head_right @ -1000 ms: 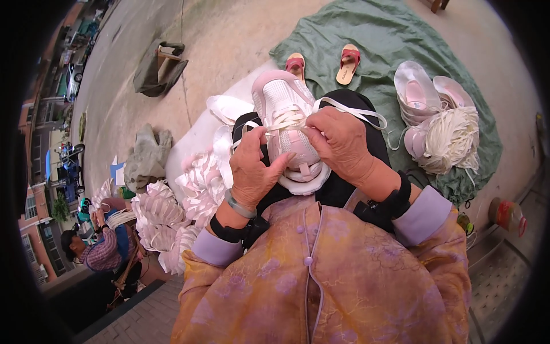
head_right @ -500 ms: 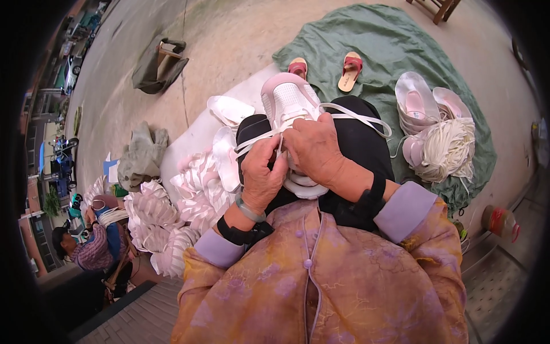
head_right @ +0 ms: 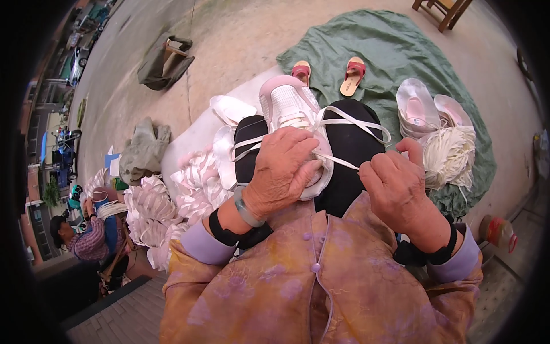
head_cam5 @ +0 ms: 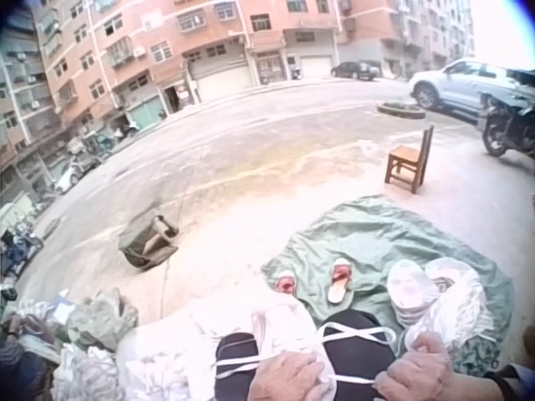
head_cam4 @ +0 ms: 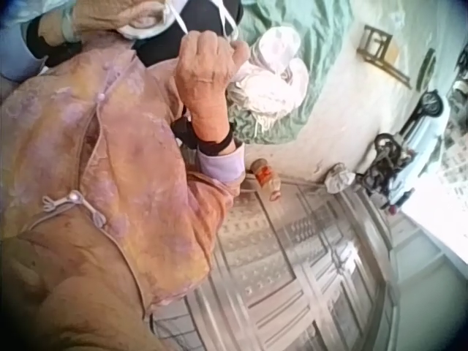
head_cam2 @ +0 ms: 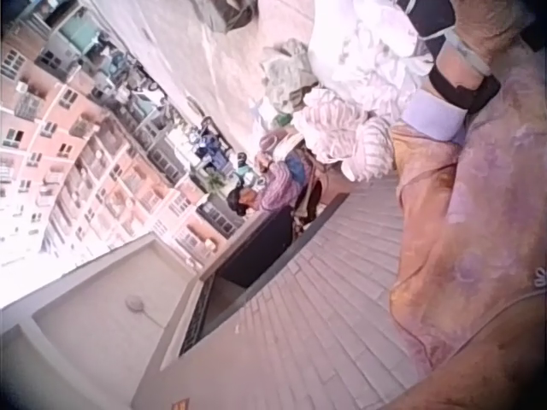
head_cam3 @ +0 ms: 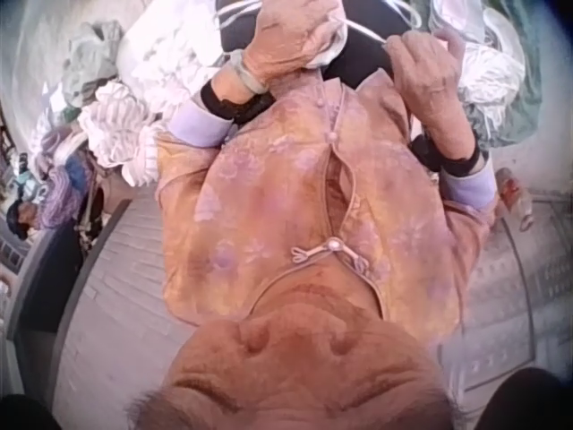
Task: The recorder is lacing a pink and white shoe by hand while sitting outdoors.
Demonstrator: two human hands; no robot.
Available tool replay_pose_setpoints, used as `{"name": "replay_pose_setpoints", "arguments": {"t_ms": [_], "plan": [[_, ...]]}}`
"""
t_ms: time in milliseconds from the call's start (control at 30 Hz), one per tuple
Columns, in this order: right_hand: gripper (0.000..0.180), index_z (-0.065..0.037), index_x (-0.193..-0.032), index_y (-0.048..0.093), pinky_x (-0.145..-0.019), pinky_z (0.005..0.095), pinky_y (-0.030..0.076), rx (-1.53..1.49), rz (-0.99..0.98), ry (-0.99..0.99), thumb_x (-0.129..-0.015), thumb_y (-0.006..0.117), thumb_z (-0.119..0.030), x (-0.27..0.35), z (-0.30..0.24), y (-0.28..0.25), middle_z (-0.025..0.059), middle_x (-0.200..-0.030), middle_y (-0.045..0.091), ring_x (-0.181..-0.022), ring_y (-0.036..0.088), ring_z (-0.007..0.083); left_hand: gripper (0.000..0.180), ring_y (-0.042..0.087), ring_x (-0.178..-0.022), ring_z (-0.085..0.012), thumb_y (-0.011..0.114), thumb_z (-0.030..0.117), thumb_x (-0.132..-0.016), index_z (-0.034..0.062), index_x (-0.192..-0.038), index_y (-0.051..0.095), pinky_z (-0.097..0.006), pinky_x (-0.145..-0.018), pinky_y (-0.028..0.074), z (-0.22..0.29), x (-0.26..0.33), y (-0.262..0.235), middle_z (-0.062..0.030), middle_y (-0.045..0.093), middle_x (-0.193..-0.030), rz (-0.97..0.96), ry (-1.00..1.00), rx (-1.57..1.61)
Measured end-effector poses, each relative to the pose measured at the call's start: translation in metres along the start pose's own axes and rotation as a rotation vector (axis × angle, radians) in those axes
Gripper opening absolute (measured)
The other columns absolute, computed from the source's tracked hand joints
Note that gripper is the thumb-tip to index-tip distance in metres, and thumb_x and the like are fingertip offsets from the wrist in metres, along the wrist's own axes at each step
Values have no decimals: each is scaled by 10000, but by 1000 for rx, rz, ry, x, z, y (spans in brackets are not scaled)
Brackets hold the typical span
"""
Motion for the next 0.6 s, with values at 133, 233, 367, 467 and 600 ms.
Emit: {"name": "replay_pose_setpoints", "arguments": {"t_ms": [133, 233, 367, 467, 600], "plan": [[94, -65, -738, 560, -751, 420, 376, -18, 26, -25, -652, 596, -76, 1, -3, -7, 18, -645, 396, -581, 477, 182, 165, 580, -772, -274, 607, 145, -835, 13, -933, 622, -339, -676, 451, 15, -12, 29, -110, 619, -823, -284, -5, 485], [73, -73, -726, 557, -762, 419, 380, -50, 31, -38, -661, 591, -80, 1, -1, -3, 15, -645, 399, -586, 480, 178, 140, 572, -615, -206, 602, 139, -852, 4, -855, 639, -290, -573, 445, 13, -13, 38, -90, 612, -692, -403, -97, 655], [56, -86, -710, 553, -765, 412, 384, -110, 65, -64, -668, 589, -89, 2, 1, 7, 10, -645, 395, -598, 481, 171, 121, 534, -623, -83, 634, 106, -835, -9, -869, 647, -247, -572, 437, 6, -6, 37, -42, 616, -684, -554, -351, 831], [109, -91, -754, 565, -763, 400, 385, -195, 33, -106, -668, 631, -97, -6, 0, 21, 9, -665, 425, -622, 497, 177, 106, 522, -619, -59, 640, 81, -828, -15, -872, 651, -230, -573, 436, 1, 1, 26, -36, 616, -672, -537, -399, 772], [334, -93, -902, 581, -800, 391, 381, -394, 69, 19, -622, 746, -171, -19, 1, 48, 60, -899, 553, -834, 560, 222, 50, 570, -670, -119, 632, 48, -823, 7, -841, 654, -243, -601, 447, -15, 16, 0, -64, 618, -720, -141, -335, 537]]}}
Point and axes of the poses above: each hand's wrist, its own x-axis away from the middle knuckle, its own y-axis out of the palm, z = x × y, the point moved 4 cm from there along -x, towards the middle knuckle
